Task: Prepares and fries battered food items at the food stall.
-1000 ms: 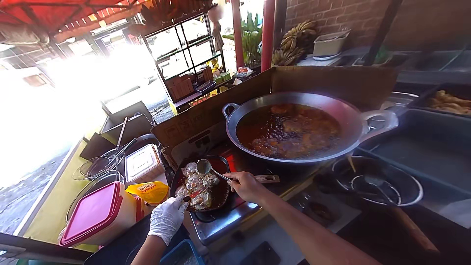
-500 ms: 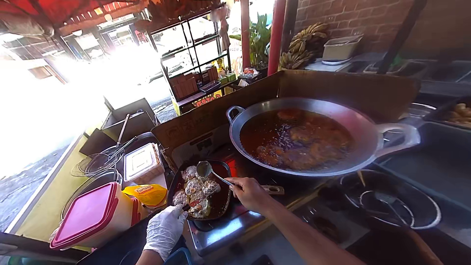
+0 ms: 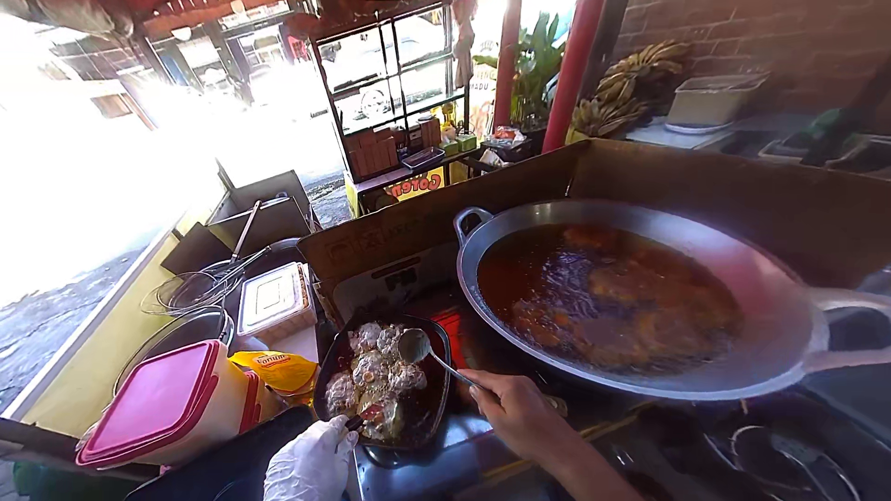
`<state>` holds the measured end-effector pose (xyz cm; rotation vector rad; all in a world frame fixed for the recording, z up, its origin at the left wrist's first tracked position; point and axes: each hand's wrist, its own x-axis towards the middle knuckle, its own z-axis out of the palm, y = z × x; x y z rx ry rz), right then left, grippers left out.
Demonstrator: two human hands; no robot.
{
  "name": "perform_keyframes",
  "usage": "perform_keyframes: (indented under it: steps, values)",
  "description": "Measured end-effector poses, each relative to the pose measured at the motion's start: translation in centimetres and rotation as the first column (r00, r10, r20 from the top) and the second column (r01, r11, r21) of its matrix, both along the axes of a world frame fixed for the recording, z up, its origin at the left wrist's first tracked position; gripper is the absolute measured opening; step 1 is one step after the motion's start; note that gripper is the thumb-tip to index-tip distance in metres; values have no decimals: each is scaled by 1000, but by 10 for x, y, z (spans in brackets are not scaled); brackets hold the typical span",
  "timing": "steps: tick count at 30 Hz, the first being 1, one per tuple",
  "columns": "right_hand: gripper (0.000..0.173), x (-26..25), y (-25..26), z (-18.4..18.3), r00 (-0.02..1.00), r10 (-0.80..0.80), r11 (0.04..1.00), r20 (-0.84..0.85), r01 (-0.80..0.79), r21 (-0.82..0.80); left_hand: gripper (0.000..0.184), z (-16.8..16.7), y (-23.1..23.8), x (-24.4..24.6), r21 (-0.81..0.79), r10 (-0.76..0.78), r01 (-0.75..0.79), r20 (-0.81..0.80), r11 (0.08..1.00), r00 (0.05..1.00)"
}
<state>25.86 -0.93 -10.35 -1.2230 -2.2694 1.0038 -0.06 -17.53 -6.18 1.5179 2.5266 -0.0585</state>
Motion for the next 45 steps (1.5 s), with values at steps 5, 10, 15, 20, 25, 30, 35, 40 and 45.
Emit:
perform_keyframes:
  steps: [5,10,15,20,25,30,35,40,45]
  values:
    - [41,-1,3,-4,1000,8,1000,10,-8,-14,43,1,8,15,60,-52,54,-26,997,998]
    - [42,0,8,-9,1000,9,999,-3,-9,41,36,-25,30,21,194,-212,274,-287,942,934]
    - [42,0,7,-14,1000,9,996,-15,-7,86,40,6,44,41,-31,-280,280,-209,959,937]
    - [41,-3,4,-16,999,32,997,-7,-31,77,33,13,45,29,17,-401,437,-365,899,840]
    - [41,-3,-2,-16,1000,5,999,11,-6,31,37,3,35,-14,126,-487,661,-576,740,656]
    - [32,4,-15,-11,923,-116,983,-366,55,-174,31,-25,-3,-79,301,-435,671,-572,677,696]
    - [29,3,-66,-1,894,-19,960,-449,-109,-258,37,-34,-102,-95,555,-158,300,-289,776,944]
    - [29,-22,-144,-9,855,496,833,-150,-517,-194,42,-78,-229,-78,572,100,-181,172,800,980]
    - [33,-73,-228,-50,611,729,659,308,-749,-73,52,-158,-336,-55,461,319,-534,466,709,825]
